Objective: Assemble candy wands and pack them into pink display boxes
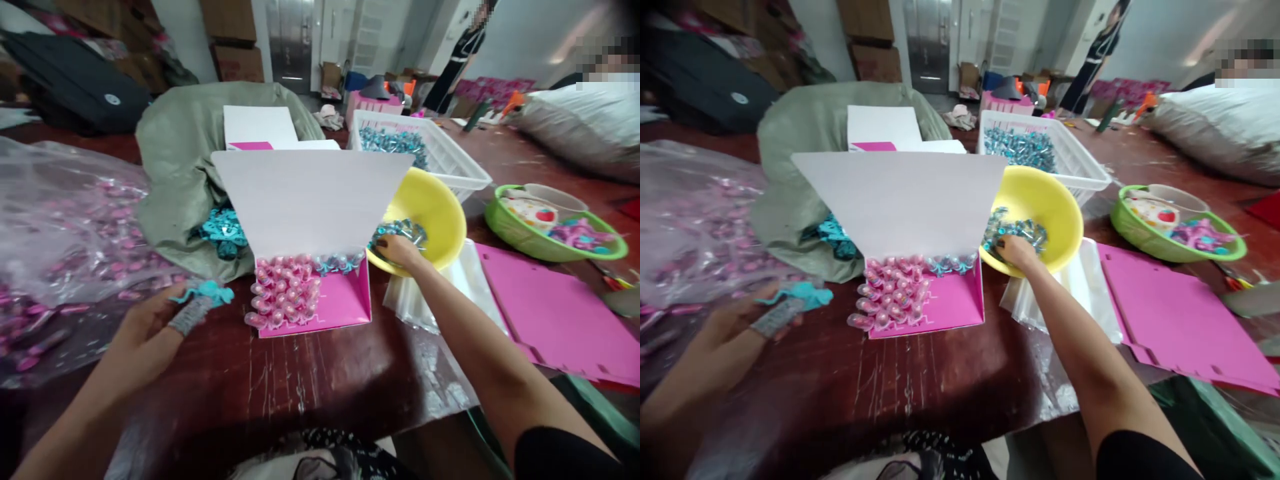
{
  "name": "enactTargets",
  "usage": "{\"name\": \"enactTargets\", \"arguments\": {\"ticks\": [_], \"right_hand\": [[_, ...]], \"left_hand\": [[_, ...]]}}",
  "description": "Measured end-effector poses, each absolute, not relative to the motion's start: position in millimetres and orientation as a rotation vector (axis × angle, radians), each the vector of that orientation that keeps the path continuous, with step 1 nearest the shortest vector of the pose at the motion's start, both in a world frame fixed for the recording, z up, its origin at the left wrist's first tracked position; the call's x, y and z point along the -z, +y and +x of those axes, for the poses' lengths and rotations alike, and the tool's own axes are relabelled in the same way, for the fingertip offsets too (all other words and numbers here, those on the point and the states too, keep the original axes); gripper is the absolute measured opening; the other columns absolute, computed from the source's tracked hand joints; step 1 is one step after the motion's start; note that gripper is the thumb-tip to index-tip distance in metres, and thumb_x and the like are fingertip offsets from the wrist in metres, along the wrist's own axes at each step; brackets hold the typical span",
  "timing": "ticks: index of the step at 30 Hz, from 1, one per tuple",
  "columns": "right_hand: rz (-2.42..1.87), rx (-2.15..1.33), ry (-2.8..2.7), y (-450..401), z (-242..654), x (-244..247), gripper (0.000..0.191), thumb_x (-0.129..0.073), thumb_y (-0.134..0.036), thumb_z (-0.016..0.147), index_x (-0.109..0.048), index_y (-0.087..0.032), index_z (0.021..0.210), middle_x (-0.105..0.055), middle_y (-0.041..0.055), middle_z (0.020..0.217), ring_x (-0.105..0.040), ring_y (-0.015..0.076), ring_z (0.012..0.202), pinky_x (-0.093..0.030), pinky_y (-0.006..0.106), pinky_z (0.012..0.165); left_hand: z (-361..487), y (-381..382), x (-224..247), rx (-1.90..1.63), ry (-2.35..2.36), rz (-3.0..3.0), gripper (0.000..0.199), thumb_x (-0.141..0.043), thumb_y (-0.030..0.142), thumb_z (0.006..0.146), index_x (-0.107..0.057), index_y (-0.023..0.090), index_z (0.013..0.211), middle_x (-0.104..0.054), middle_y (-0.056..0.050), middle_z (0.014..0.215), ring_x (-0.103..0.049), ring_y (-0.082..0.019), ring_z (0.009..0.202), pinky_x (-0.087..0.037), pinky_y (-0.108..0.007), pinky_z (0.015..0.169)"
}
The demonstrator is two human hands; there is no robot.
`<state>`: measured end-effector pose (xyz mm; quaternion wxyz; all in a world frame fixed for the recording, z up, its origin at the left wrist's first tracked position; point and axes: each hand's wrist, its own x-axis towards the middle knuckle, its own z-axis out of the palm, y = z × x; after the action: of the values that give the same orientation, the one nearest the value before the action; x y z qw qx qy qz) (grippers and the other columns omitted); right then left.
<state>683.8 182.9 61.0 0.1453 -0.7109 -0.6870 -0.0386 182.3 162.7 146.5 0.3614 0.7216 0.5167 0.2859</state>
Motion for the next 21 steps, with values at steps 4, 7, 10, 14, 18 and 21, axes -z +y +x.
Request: {"name": "enactTargets", "arguments": {"ticks": [4, 7, 10, 14, 18, 21], "right_hand": [[-2.010, -0.019, -1.861, 152.1, 676.1, -89.1, 0.033, -0.057, -0.044, 0.092, -0.069, -0.019, 0.109, -0.069, 0.0117, 0.080, -0.064, 0.0234, 0.067, -0.052, 0.042, 0.064], [-1.839, -0.226, -1.805, 102.1, 640.3, -111.5, 0.037, -0.056, -0.047, 0.094, -0.058, -0.029, 0.127, -0.071, 0.0126, 0.098, -0.070, 0.0266, 0.086, -0.057, 0.045, 0.075], [-1.359, -0.873, -1.641, 48.9, 578.0, -116.6, 0.024, -0.066, -0.033, 0.091, -0.058, -0.035, 0.114, -0.070, 0.0071, 0.119, -0.071, 0.0235, 0.100, -0.061, 0.042, 0.082], [-1.183, -1.117, -1.801, 19.3, 514.8, -98.0, 0.030, -0.066, -0.025, 0.093, -0.063, -0.034, 0.121, -0.072, 0.0018, 0.121, -0.070, 0.0198, 0.110, -0.059, 0.040, 0.096], [-1.189, -1.053, -1.851, 21.1, 509.9, -90.7, 0.031, -0.065, -0.026, 0.094, -0.064, -0.033, 0.124, -0.074, 0.0008, 0.119, -0.070, 0.0189, 0.110, -0.058, 0.039, 0.096], [-1.198, -0.977, -1.905, 20.4, 511.7, -95.5, 0.026, -0.062, -0.026, 0.096, -0.065, -0.029, 0.121, -0.075, 0.0018, 0.112, -0.071, 0.0173, 0.102, -0.059, 0.035, 0.089]], "left_hand": [[192.5, 111.6, -148.1, -0.445, 1.111, 1.848, 0.018, -0.064, 0.038, 0.090, -0.076, 0.037, 0.104, -0.075, 0.001, 0.103, -0.069, -0.023, 0.094, -0.056, -0.036, 0.085], [211.9, 85.9, -131.4, -0.322, 0.996, 1.679, 0.021, -0.059, 0.035, 0.095, -0.079, 0.029, 0.095, -0.073, -0.002, 0.091, -0.068, -0.017, 0.080, -0.054, -0.029, 0.074], [236.2, 73.5, -105.6, -0.304, 0.971, 1.500, 0.024, -0.058, 0.034, 0.095, -0.078, 0.023, 0.088, -0.067, 0.000, 0.074, -0.058, -0.012, 0.061, -0.048, -0.025, 0.060], [262.2, 72.6, -86.8, -0.330, 0.879, 1.479, 0.022, -0.059, 0.031, 0.095, -0.076, 0.020, 0.085, -0.065, 0.000, 0.072, -0.058, -0.012, 0.061, -0.049, -0.025, 0.061], [273.8, 75.5, -92.6, -0.381, 0.762, 1.653, 0.021, -0.055, 0.022, 0.096, -0.077, 0.022, 0.094, -0.071, -0.004, 0.094, -0.067, -0.016, 0.086, -0.054, -0.030, 0.080], [276.2, 70.9, -96.7, -0.417, 0.786, 1.910, 0.025, -0.052, 0.014, 0.095, -0.076, 0.022, 0.099, -0.071, -0.005, 0.099, -0.067, -0.018, 0.092, -0.053, -0.032, 0.083]]}}
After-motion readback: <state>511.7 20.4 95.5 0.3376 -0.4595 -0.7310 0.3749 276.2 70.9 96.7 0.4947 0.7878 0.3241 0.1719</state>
